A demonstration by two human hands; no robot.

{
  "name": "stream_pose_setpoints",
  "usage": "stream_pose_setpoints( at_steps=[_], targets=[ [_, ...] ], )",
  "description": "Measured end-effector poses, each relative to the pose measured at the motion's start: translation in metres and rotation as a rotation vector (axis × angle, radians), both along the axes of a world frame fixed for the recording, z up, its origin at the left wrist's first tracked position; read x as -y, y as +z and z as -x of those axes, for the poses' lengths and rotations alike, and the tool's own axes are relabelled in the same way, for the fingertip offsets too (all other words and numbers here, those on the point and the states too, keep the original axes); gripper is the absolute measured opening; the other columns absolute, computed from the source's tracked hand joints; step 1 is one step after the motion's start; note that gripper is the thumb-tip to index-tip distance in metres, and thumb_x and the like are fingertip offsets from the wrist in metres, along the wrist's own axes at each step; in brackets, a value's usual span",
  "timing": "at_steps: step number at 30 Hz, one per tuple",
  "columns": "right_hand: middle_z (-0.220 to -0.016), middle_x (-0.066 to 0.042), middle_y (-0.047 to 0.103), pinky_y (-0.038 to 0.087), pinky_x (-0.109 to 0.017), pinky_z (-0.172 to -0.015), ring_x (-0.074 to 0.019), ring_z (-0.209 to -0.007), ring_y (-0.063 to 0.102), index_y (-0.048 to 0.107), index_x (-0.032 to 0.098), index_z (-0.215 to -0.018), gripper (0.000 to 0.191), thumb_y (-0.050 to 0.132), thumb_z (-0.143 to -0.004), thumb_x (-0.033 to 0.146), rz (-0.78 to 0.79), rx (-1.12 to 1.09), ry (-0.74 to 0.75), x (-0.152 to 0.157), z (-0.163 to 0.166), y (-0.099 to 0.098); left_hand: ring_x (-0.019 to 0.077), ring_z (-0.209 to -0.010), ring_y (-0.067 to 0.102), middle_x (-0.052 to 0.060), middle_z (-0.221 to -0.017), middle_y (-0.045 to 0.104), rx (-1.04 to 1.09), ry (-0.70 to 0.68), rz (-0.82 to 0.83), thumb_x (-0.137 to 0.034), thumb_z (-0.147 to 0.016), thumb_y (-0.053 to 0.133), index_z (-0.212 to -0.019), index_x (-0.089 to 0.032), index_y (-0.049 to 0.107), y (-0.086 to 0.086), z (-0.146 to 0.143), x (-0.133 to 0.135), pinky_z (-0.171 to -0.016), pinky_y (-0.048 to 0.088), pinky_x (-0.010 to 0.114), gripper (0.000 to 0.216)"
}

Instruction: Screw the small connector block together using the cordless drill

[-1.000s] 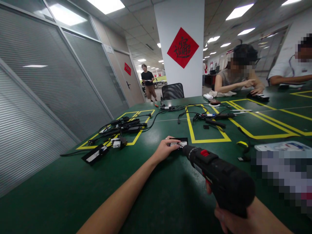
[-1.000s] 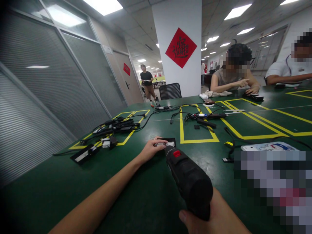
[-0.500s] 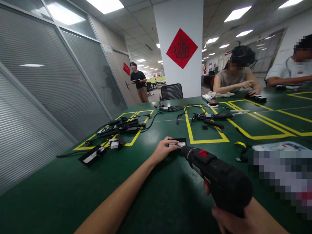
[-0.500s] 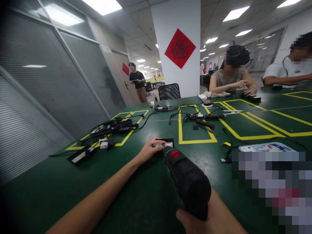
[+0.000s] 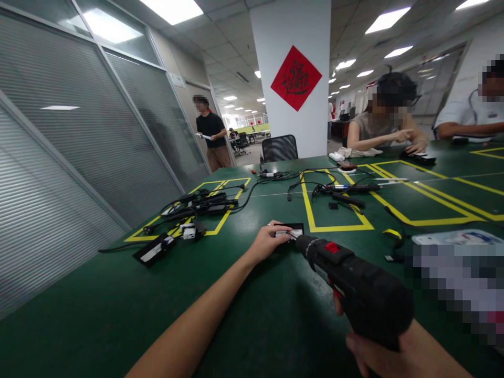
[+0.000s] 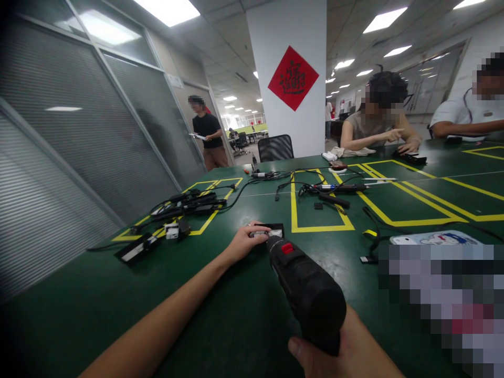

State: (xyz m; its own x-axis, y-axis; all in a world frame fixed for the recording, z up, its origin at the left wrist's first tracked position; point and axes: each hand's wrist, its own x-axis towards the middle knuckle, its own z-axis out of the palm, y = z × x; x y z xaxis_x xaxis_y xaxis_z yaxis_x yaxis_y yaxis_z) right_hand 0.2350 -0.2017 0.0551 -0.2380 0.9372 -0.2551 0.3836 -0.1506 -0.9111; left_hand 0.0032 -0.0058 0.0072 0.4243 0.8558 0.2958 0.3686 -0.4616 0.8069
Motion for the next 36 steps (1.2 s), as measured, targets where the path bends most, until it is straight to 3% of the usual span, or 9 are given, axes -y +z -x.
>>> stream_pose_setpoints(
  at_steps=[4,11,19,23,36],
  targets=[
    [-0.052,0.004,0.056,0.043,-0.027,-0.055,-0.0138,-0.049,0.052,0.046,0.018,-0.122,0.058,0.060,-0.069,0.036,-0.020,-0.022,0.004,0.000,0.000,0.002,0.0183,-0.090,0.054,0.006,-0.101,0.057,0.000,0.002,-0.001,-0.032,-0.075,0.061,-0.098,-0.020,0.068,-0.002,0.000,-0.001,-0.076,0.042,0.028,0.027],
    [-0.059,0.002,0.059,0.045,-0.026,-0.053,-0.0145,-0.051,0.055,0.058,0.019,-0.098,0.037,0.062,-0.066,0.038,0.013,-0.069,-0.038,0.001,0.001,0.008,0.0179,-0.088,0.054,0.006,-0.102,0.056,0.012,0.008,0.017,-0.033,-0.074,0.062,-0.099,-0.019,0.068,-0.003,0.001,-0.002,-0.074,0.042,0.028,0.028],
    [-0.054,0.005,0.054,0.043,-0.025,-0.050,-0.0125,-0.049,0.050,0.044,0.017,-0.105,0.046,0.061,-0.067,0.035,0.003,-0.080,-0.054,0.000,0.000,-0.018,0.0178,-0.088,0.054,0.006,-0.102,0.056,0.009,0.006,0.017,-0.034,-0.075,0.061,-0.099,-0.019,0.068,-0.003,0.000,-0.002,-0.074,0.042,0.028,0.029],
    [-0.058,0.005,0.054,0.041,-0.025,-0.049,-0.0113,-0.047,0.050,0.046,0.017,-0.102,0.042,0.060,-0.068,0.036,-0.014,-0.109,-0.027,-0.001,-0.002,-0.024,0.0179,-0.089,0.054,0.006,-0.101,0.057,0.010,0.004,0.011,-0.033,-0.075,0.061,-0.099,-0.019,0.068,-0.004,0.001,-0.002,-0.076,0.042,0.028,0.029],
    [-0.055,0.005,0.053,0.045,-0.025,-0.054,-0.0126,-0.050,0.054,0.048,0.019,-0.105,0.038,0.058,-0.071,0.032,0.059,-0.077,0.003,-0.001,-0.001,-0.013,0.0171,-0.084,0.054,0.006,-0.101,0.056,0.015,0.013,0.025,-0.034,-0.074,0.062,-0.099,-0.018,0.068,0.000,0.000,0.000,-0.070,0.042,0.027,0.030]
  ],
)
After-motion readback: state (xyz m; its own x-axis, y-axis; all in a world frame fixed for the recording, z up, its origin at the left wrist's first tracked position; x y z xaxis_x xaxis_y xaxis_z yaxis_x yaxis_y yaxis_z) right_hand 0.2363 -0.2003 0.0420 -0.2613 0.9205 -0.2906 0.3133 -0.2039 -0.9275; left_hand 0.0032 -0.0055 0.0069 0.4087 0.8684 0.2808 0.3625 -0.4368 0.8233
